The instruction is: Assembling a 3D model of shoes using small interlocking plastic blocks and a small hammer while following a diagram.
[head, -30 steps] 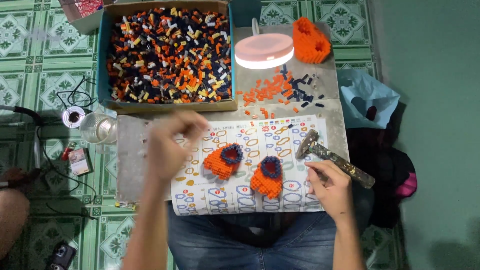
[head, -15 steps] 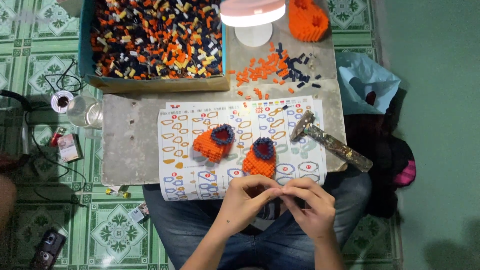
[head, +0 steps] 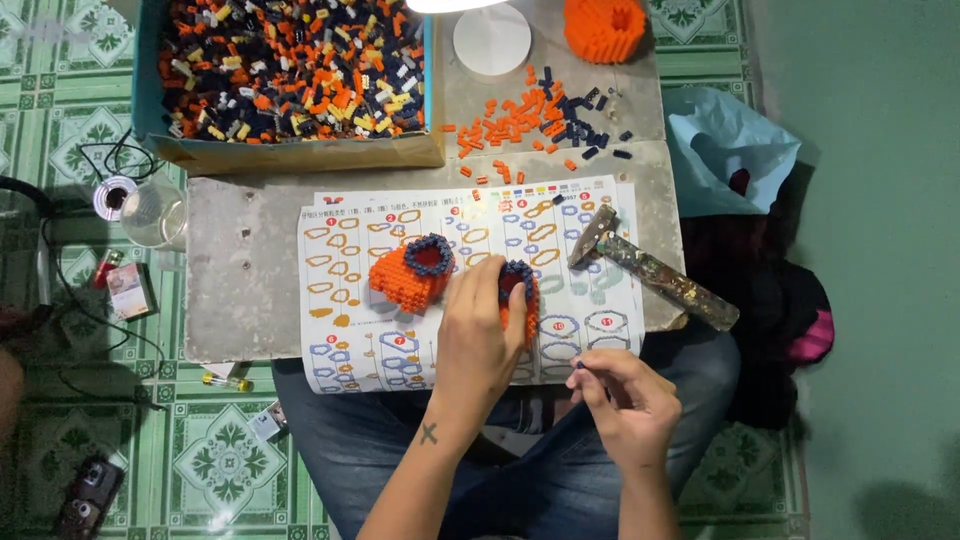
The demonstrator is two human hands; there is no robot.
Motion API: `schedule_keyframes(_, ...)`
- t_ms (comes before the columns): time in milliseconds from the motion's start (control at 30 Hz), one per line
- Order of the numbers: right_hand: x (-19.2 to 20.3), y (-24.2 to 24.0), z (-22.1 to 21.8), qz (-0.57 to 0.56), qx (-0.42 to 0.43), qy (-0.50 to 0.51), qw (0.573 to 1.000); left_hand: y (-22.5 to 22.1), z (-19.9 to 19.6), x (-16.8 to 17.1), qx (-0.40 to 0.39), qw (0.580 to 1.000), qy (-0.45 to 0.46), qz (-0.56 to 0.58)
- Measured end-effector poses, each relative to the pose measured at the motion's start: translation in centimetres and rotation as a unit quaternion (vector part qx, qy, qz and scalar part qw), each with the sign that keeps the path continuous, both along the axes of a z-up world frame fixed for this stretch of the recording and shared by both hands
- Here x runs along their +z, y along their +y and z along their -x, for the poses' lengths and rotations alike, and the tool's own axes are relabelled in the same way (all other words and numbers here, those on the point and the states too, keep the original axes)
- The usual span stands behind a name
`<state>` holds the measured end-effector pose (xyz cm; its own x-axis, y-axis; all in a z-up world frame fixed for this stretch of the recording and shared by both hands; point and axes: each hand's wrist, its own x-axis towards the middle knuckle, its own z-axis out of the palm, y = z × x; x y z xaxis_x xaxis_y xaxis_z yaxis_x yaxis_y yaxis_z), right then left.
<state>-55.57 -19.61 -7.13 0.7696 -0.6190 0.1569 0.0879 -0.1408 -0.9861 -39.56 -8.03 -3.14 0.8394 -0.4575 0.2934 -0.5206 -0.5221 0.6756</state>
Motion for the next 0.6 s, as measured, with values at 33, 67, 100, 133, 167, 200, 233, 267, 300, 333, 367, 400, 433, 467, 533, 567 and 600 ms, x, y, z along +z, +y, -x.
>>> schedule_keyframes(33,0.1,-0.2,0.0,0.001,0.000,-0.002,1.000,-0.1,0.0,-0.3,0.000,1.000,-0.002,0.001)
schedule_keyframes(67,0.1,-0.2,0.0,-0.001,-0.015,0.008,1.000,-0.1,0.0,-0.6,0.006,1.000,-0.005,0.001)
schedule_keyframes(100,0.2,-0.3,0.0,-0.003,-0.030,0.018,0.999,-0.1,0.1,-0.9,0.012,1.000,-0.008,0.000)
schedule_keyframes(133,0.3,-0.4,-0.2,-0.004,-0.032,0.017,0.999,0.0,0.0,-1.0,0.011,1.000,-0.008,-0.001)
schedule_keyframes(167,0.3,-0.5,-0.4,-0.008,-0.036,0.025,0.999,0.0,-0.1,-1.0,0.012,1.000,0.019,0.001)
schedule_keyframes(200,0.4,-0.6,-0.6,-0.011,-0.039,0.033,0.999,0.1,-0.2,-1.1,0.015,0.999,0.046,0.003)
schedule_keyframes(233,0.5,-0.6,-0.9,-0.011,-0.039,0.032,0.999,0.2,-0.2,-1.4,0.014,0.999,0.046,0.002)
schedule_keyframes(267,0.7,-0.6,-1.4,-0.003,-0.048,0.049,0.998,0.3,-0.2,-1.8,0.015,0.998,0.062,0.012)
schedule_keyframes(300,0.8,-0.6,-1.8,0.004,-0.056,0.067,0.996,0.4,-0.2,-2.1,0.016,0.997,0.079,0.023)
schedule_keyframes(333,0.8,-0.8,-2.2,0.004,-0.056,0.066,0.996,0.5,-0.1,-2.0,0.016,0.997,0.078,0.023)
schedule_keyframes(367,0.8,-0.9,-2.6,0.014,-0.057,0.068,0.996,0.6,0.0,-1.8,0.003,0.995,0.095,0.032)
schedule_keyframes(400,0.7,-1.1,-3.0,0.023,-0.057,0.069,0.996,0.7,0.1,-1.6,-0.009,0.993,0.112,0.042)
schedule_keyframes(433,1.0,-1.3,-3.6,0.023,-0.056,0.069,0.996,0.8,0.4,-1.8,-0.008,0.993,0.112,0.041)
schedule_keyframes(467,1.2,-1.6,-4.3,0.066,-0.044,0.037,0.996,0.8,0.6,-1.9,-0.022,0.988,0.131,0.073)
schedule_keyframes(533,1.7,-1.7,-5.2,0.109,-0.031,0.004,0.994,0.8,1.1,-2.4,-0.035,0.982,0.150,0.105)
schedule_keyframes(567,1.9,-1.5,-5.4,0.107,-0.025,0.007,0.994,0.8,1.4,-2.8,-0.044,0.986,0.120,0.108)
schedule_keyframes(600,2.0,-1.3,-5.5,0.105,-0.020,0.012,0.994,0.9,1.7,-3.2,-0.053,0.988,0.092,0.109)
